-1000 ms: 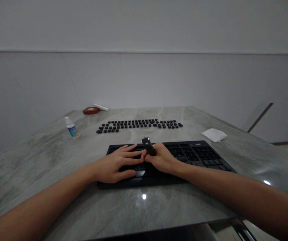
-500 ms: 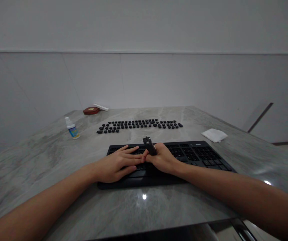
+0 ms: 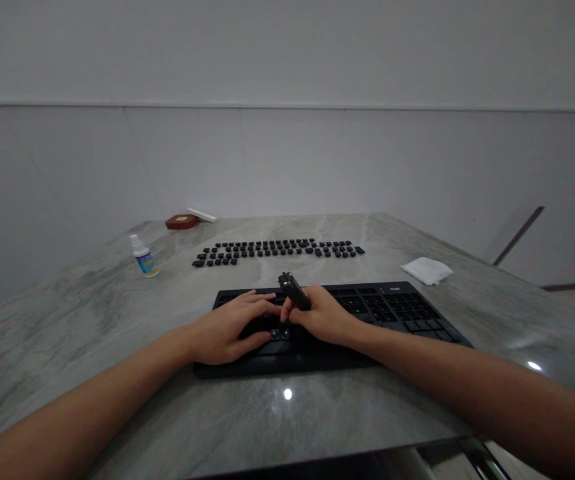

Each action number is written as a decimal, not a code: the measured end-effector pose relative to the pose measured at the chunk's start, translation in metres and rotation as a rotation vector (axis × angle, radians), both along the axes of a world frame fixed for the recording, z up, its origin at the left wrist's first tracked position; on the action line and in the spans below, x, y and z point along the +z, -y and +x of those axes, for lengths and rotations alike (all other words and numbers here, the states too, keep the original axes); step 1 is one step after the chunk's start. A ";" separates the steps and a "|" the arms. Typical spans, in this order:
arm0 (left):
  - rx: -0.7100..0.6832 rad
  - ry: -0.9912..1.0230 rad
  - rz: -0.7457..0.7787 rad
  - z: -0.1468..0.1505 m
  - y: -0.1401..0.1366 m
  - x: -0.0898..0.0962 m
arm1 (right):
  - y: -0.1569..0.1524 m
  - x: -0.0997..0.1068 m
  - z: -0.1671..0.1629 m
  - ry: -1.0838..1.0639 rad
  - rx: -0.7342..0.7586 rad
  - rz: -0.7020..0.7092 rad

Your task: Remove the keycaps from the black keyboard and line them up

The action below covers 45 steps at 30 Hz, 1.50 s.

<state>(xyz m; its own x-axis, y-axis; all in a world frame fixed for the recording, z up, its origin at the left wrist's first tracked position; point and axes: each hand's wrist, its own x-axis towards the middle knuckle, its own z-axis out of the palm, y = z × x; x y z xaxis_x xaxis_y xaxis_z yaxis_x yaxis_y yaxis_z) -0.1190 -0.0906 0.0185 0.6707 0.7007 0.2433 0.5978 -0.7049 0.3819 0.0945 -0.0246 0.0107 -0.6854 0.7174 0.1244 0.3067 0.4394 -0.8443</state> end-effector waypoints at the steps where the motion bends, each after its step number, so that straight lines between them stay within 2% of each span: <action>1: -0.001 0.005 -0.003 0.000 0.000 0.000 | 0.000 0.000 0.000 0.003 -0.004 -0.003; 11: -0.040 -0.024 -0.016 0.001 0.000 0.003 | 0.000 0.000 0.002 0.054 0.001 0.100; 18: -0.028 -0.047 -0.014 0.001 0.000 0.002 | 0.000 0.002 0.002 0.069 0.002 0.108; 27: -0.039 -0.032 0.028 -0.003 -0.002 -0.003 | -0.001 0.000 0.001 0.013 -0.041 -0.030; 33: 0.026 0.011 -0.036 0.001 0.001 0.001 | -0.001 -0.002 0.001 0.020 -0.049 -0.036; 42: 0.011 -0.047 -0.026 -0.001 -0.001 -0.001 | 0.001 0.000 0.001 0.039 -0.063 -0.069; 45: -0.032 -0.047 0.002 -0.002 -0.002 -0.003 | 0.001 0.000 0.002 0.033 -0.068 -0.078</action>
